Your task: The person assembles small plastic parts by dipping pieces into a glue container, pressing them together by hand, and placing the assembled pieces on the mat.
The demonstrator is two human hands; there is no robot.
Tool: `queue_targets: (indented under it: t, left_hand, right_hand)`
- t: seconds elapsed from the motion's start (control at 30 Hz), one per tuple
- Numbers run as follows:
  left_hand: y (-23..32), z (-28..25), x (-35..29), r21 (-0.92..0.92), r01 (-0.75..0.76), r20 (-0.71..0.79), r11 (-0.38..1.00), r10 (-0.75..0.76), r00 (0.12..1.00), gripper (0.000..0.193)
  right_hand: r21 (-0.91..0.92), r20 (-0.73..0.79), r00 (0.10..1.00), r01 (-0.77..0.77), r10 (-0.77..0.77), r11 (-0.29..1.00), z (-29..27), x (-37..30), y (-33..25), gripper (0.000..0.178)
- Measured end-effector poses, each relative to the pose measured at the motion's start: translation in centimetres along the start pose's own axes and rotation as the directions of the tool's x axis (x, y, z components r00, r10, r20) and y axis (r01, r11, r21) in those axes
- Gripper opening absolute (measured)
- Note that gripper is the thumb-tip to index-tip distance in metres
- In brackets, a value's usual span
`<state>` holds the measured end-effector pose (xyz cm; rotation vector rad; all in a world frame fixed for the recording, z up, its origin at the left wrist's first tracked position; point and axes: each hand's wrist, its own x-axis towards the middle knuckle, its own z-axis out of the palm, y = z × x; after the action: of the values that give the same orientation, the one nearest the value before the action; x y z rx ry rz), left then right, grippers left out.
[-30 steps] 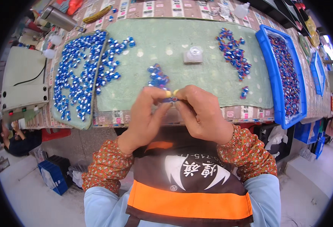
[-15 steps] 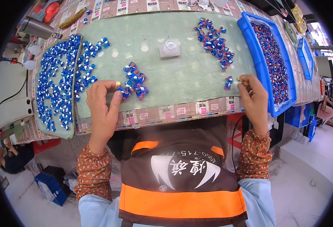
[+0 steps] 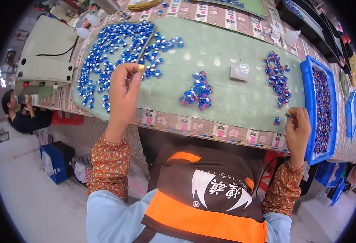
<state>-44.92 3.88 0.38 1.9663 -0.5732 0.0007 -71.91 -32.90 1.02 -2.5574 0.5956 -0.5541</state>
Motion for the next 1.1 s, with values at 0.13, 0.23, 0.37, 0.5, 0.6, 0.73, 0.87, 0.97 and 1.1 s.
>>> queue_targets:
  t: [0.13, 0.23, 0.37, 0.5, 0.6, 0.73, 0.87, 0.97, 1.1]
  left_hand:
    - [1.0, -1.1, 1.6, 0.369, -0.110, 0.056, 0.923, 0.096, 0.994, 0.010]
    - [1.0, -0.5, 2.0, 0.513, -0.230, 0.128, 0.827, 0.191, 0.973, 0.009]
    - [1.4, 0.9, 2.1, 0.647, -0.380, 0.205, 0.661, 0.330, 0.921, 0.010]
    - [1.5, 1.7, 1.9, 0.679, -0.476, 0.300, 0.559, 0.380, 0.875, 0.012]
    - [0.3, 1.9, 1.7, 0.685, -0.516, 0.342, 0.515, 0.398, 0.851, 0.017]
    - [0.7, 1.9, 1.4, 0.700, -0.473, 0.359, 0.535, 0.309, 0.881, 0.022]
    - [0.5, 0.9, 1.2, 0.665, -0.443, 0.364, 0.600, 0.257, 0.895, 0.026]
    - [-0.2, 0.9, 1.2, 0.615, -0.435, 0.283, 0.658, 0.330, 0.901, 0.022]
    - [1.3, 1.4, 0.6, 0.259, -0.035, 0.171, 0.965, -0.010, 0.985, 0.018]
  right_hand:
    - [0.117, 0.020, 0.994, 0.102, -0.105, 0.988, 0.3, 0.9, -4.2, 0.015]
    - [-0.056, 0.201, 0.943, 0.280, -0.264, 0.958, 2.1, 1.2, -7.2, 0.017]
    - [-0.154, 0.356, 0.884, 0.375, -0.303, 0.914, 4.1, 1.7, -8.7, 0.023]
    - [-0.065, 0.330, 0.897, 0.332, -0.294, 0.941, 4.4, 1.8, -8.5, 0.026]
    - [0.028, 0.260, 0.926, 0.278, -0.276, 0.960, 4.4, 1.7, -7.4, 0.027]
    - [0.078, 0.241, 0.951, 0.178, -0.192, 0.981, 4.0, 0.9, -6.3, 0.029]
    - [0.107, 0.217, 0.964, 0.132, -0.153, 0.985, 4.1, 0.7, -5.6, 0.028]
    - [0.146, 0.235, 0.962, 0.110, -0.142, 0.983, 4.4, 0.5, -5.9, 0.026]
    - [0.040, 0.172, 0.971, 0.162, -0.167, 0.986, 5.3, 0.3, -6.0, 0.025]
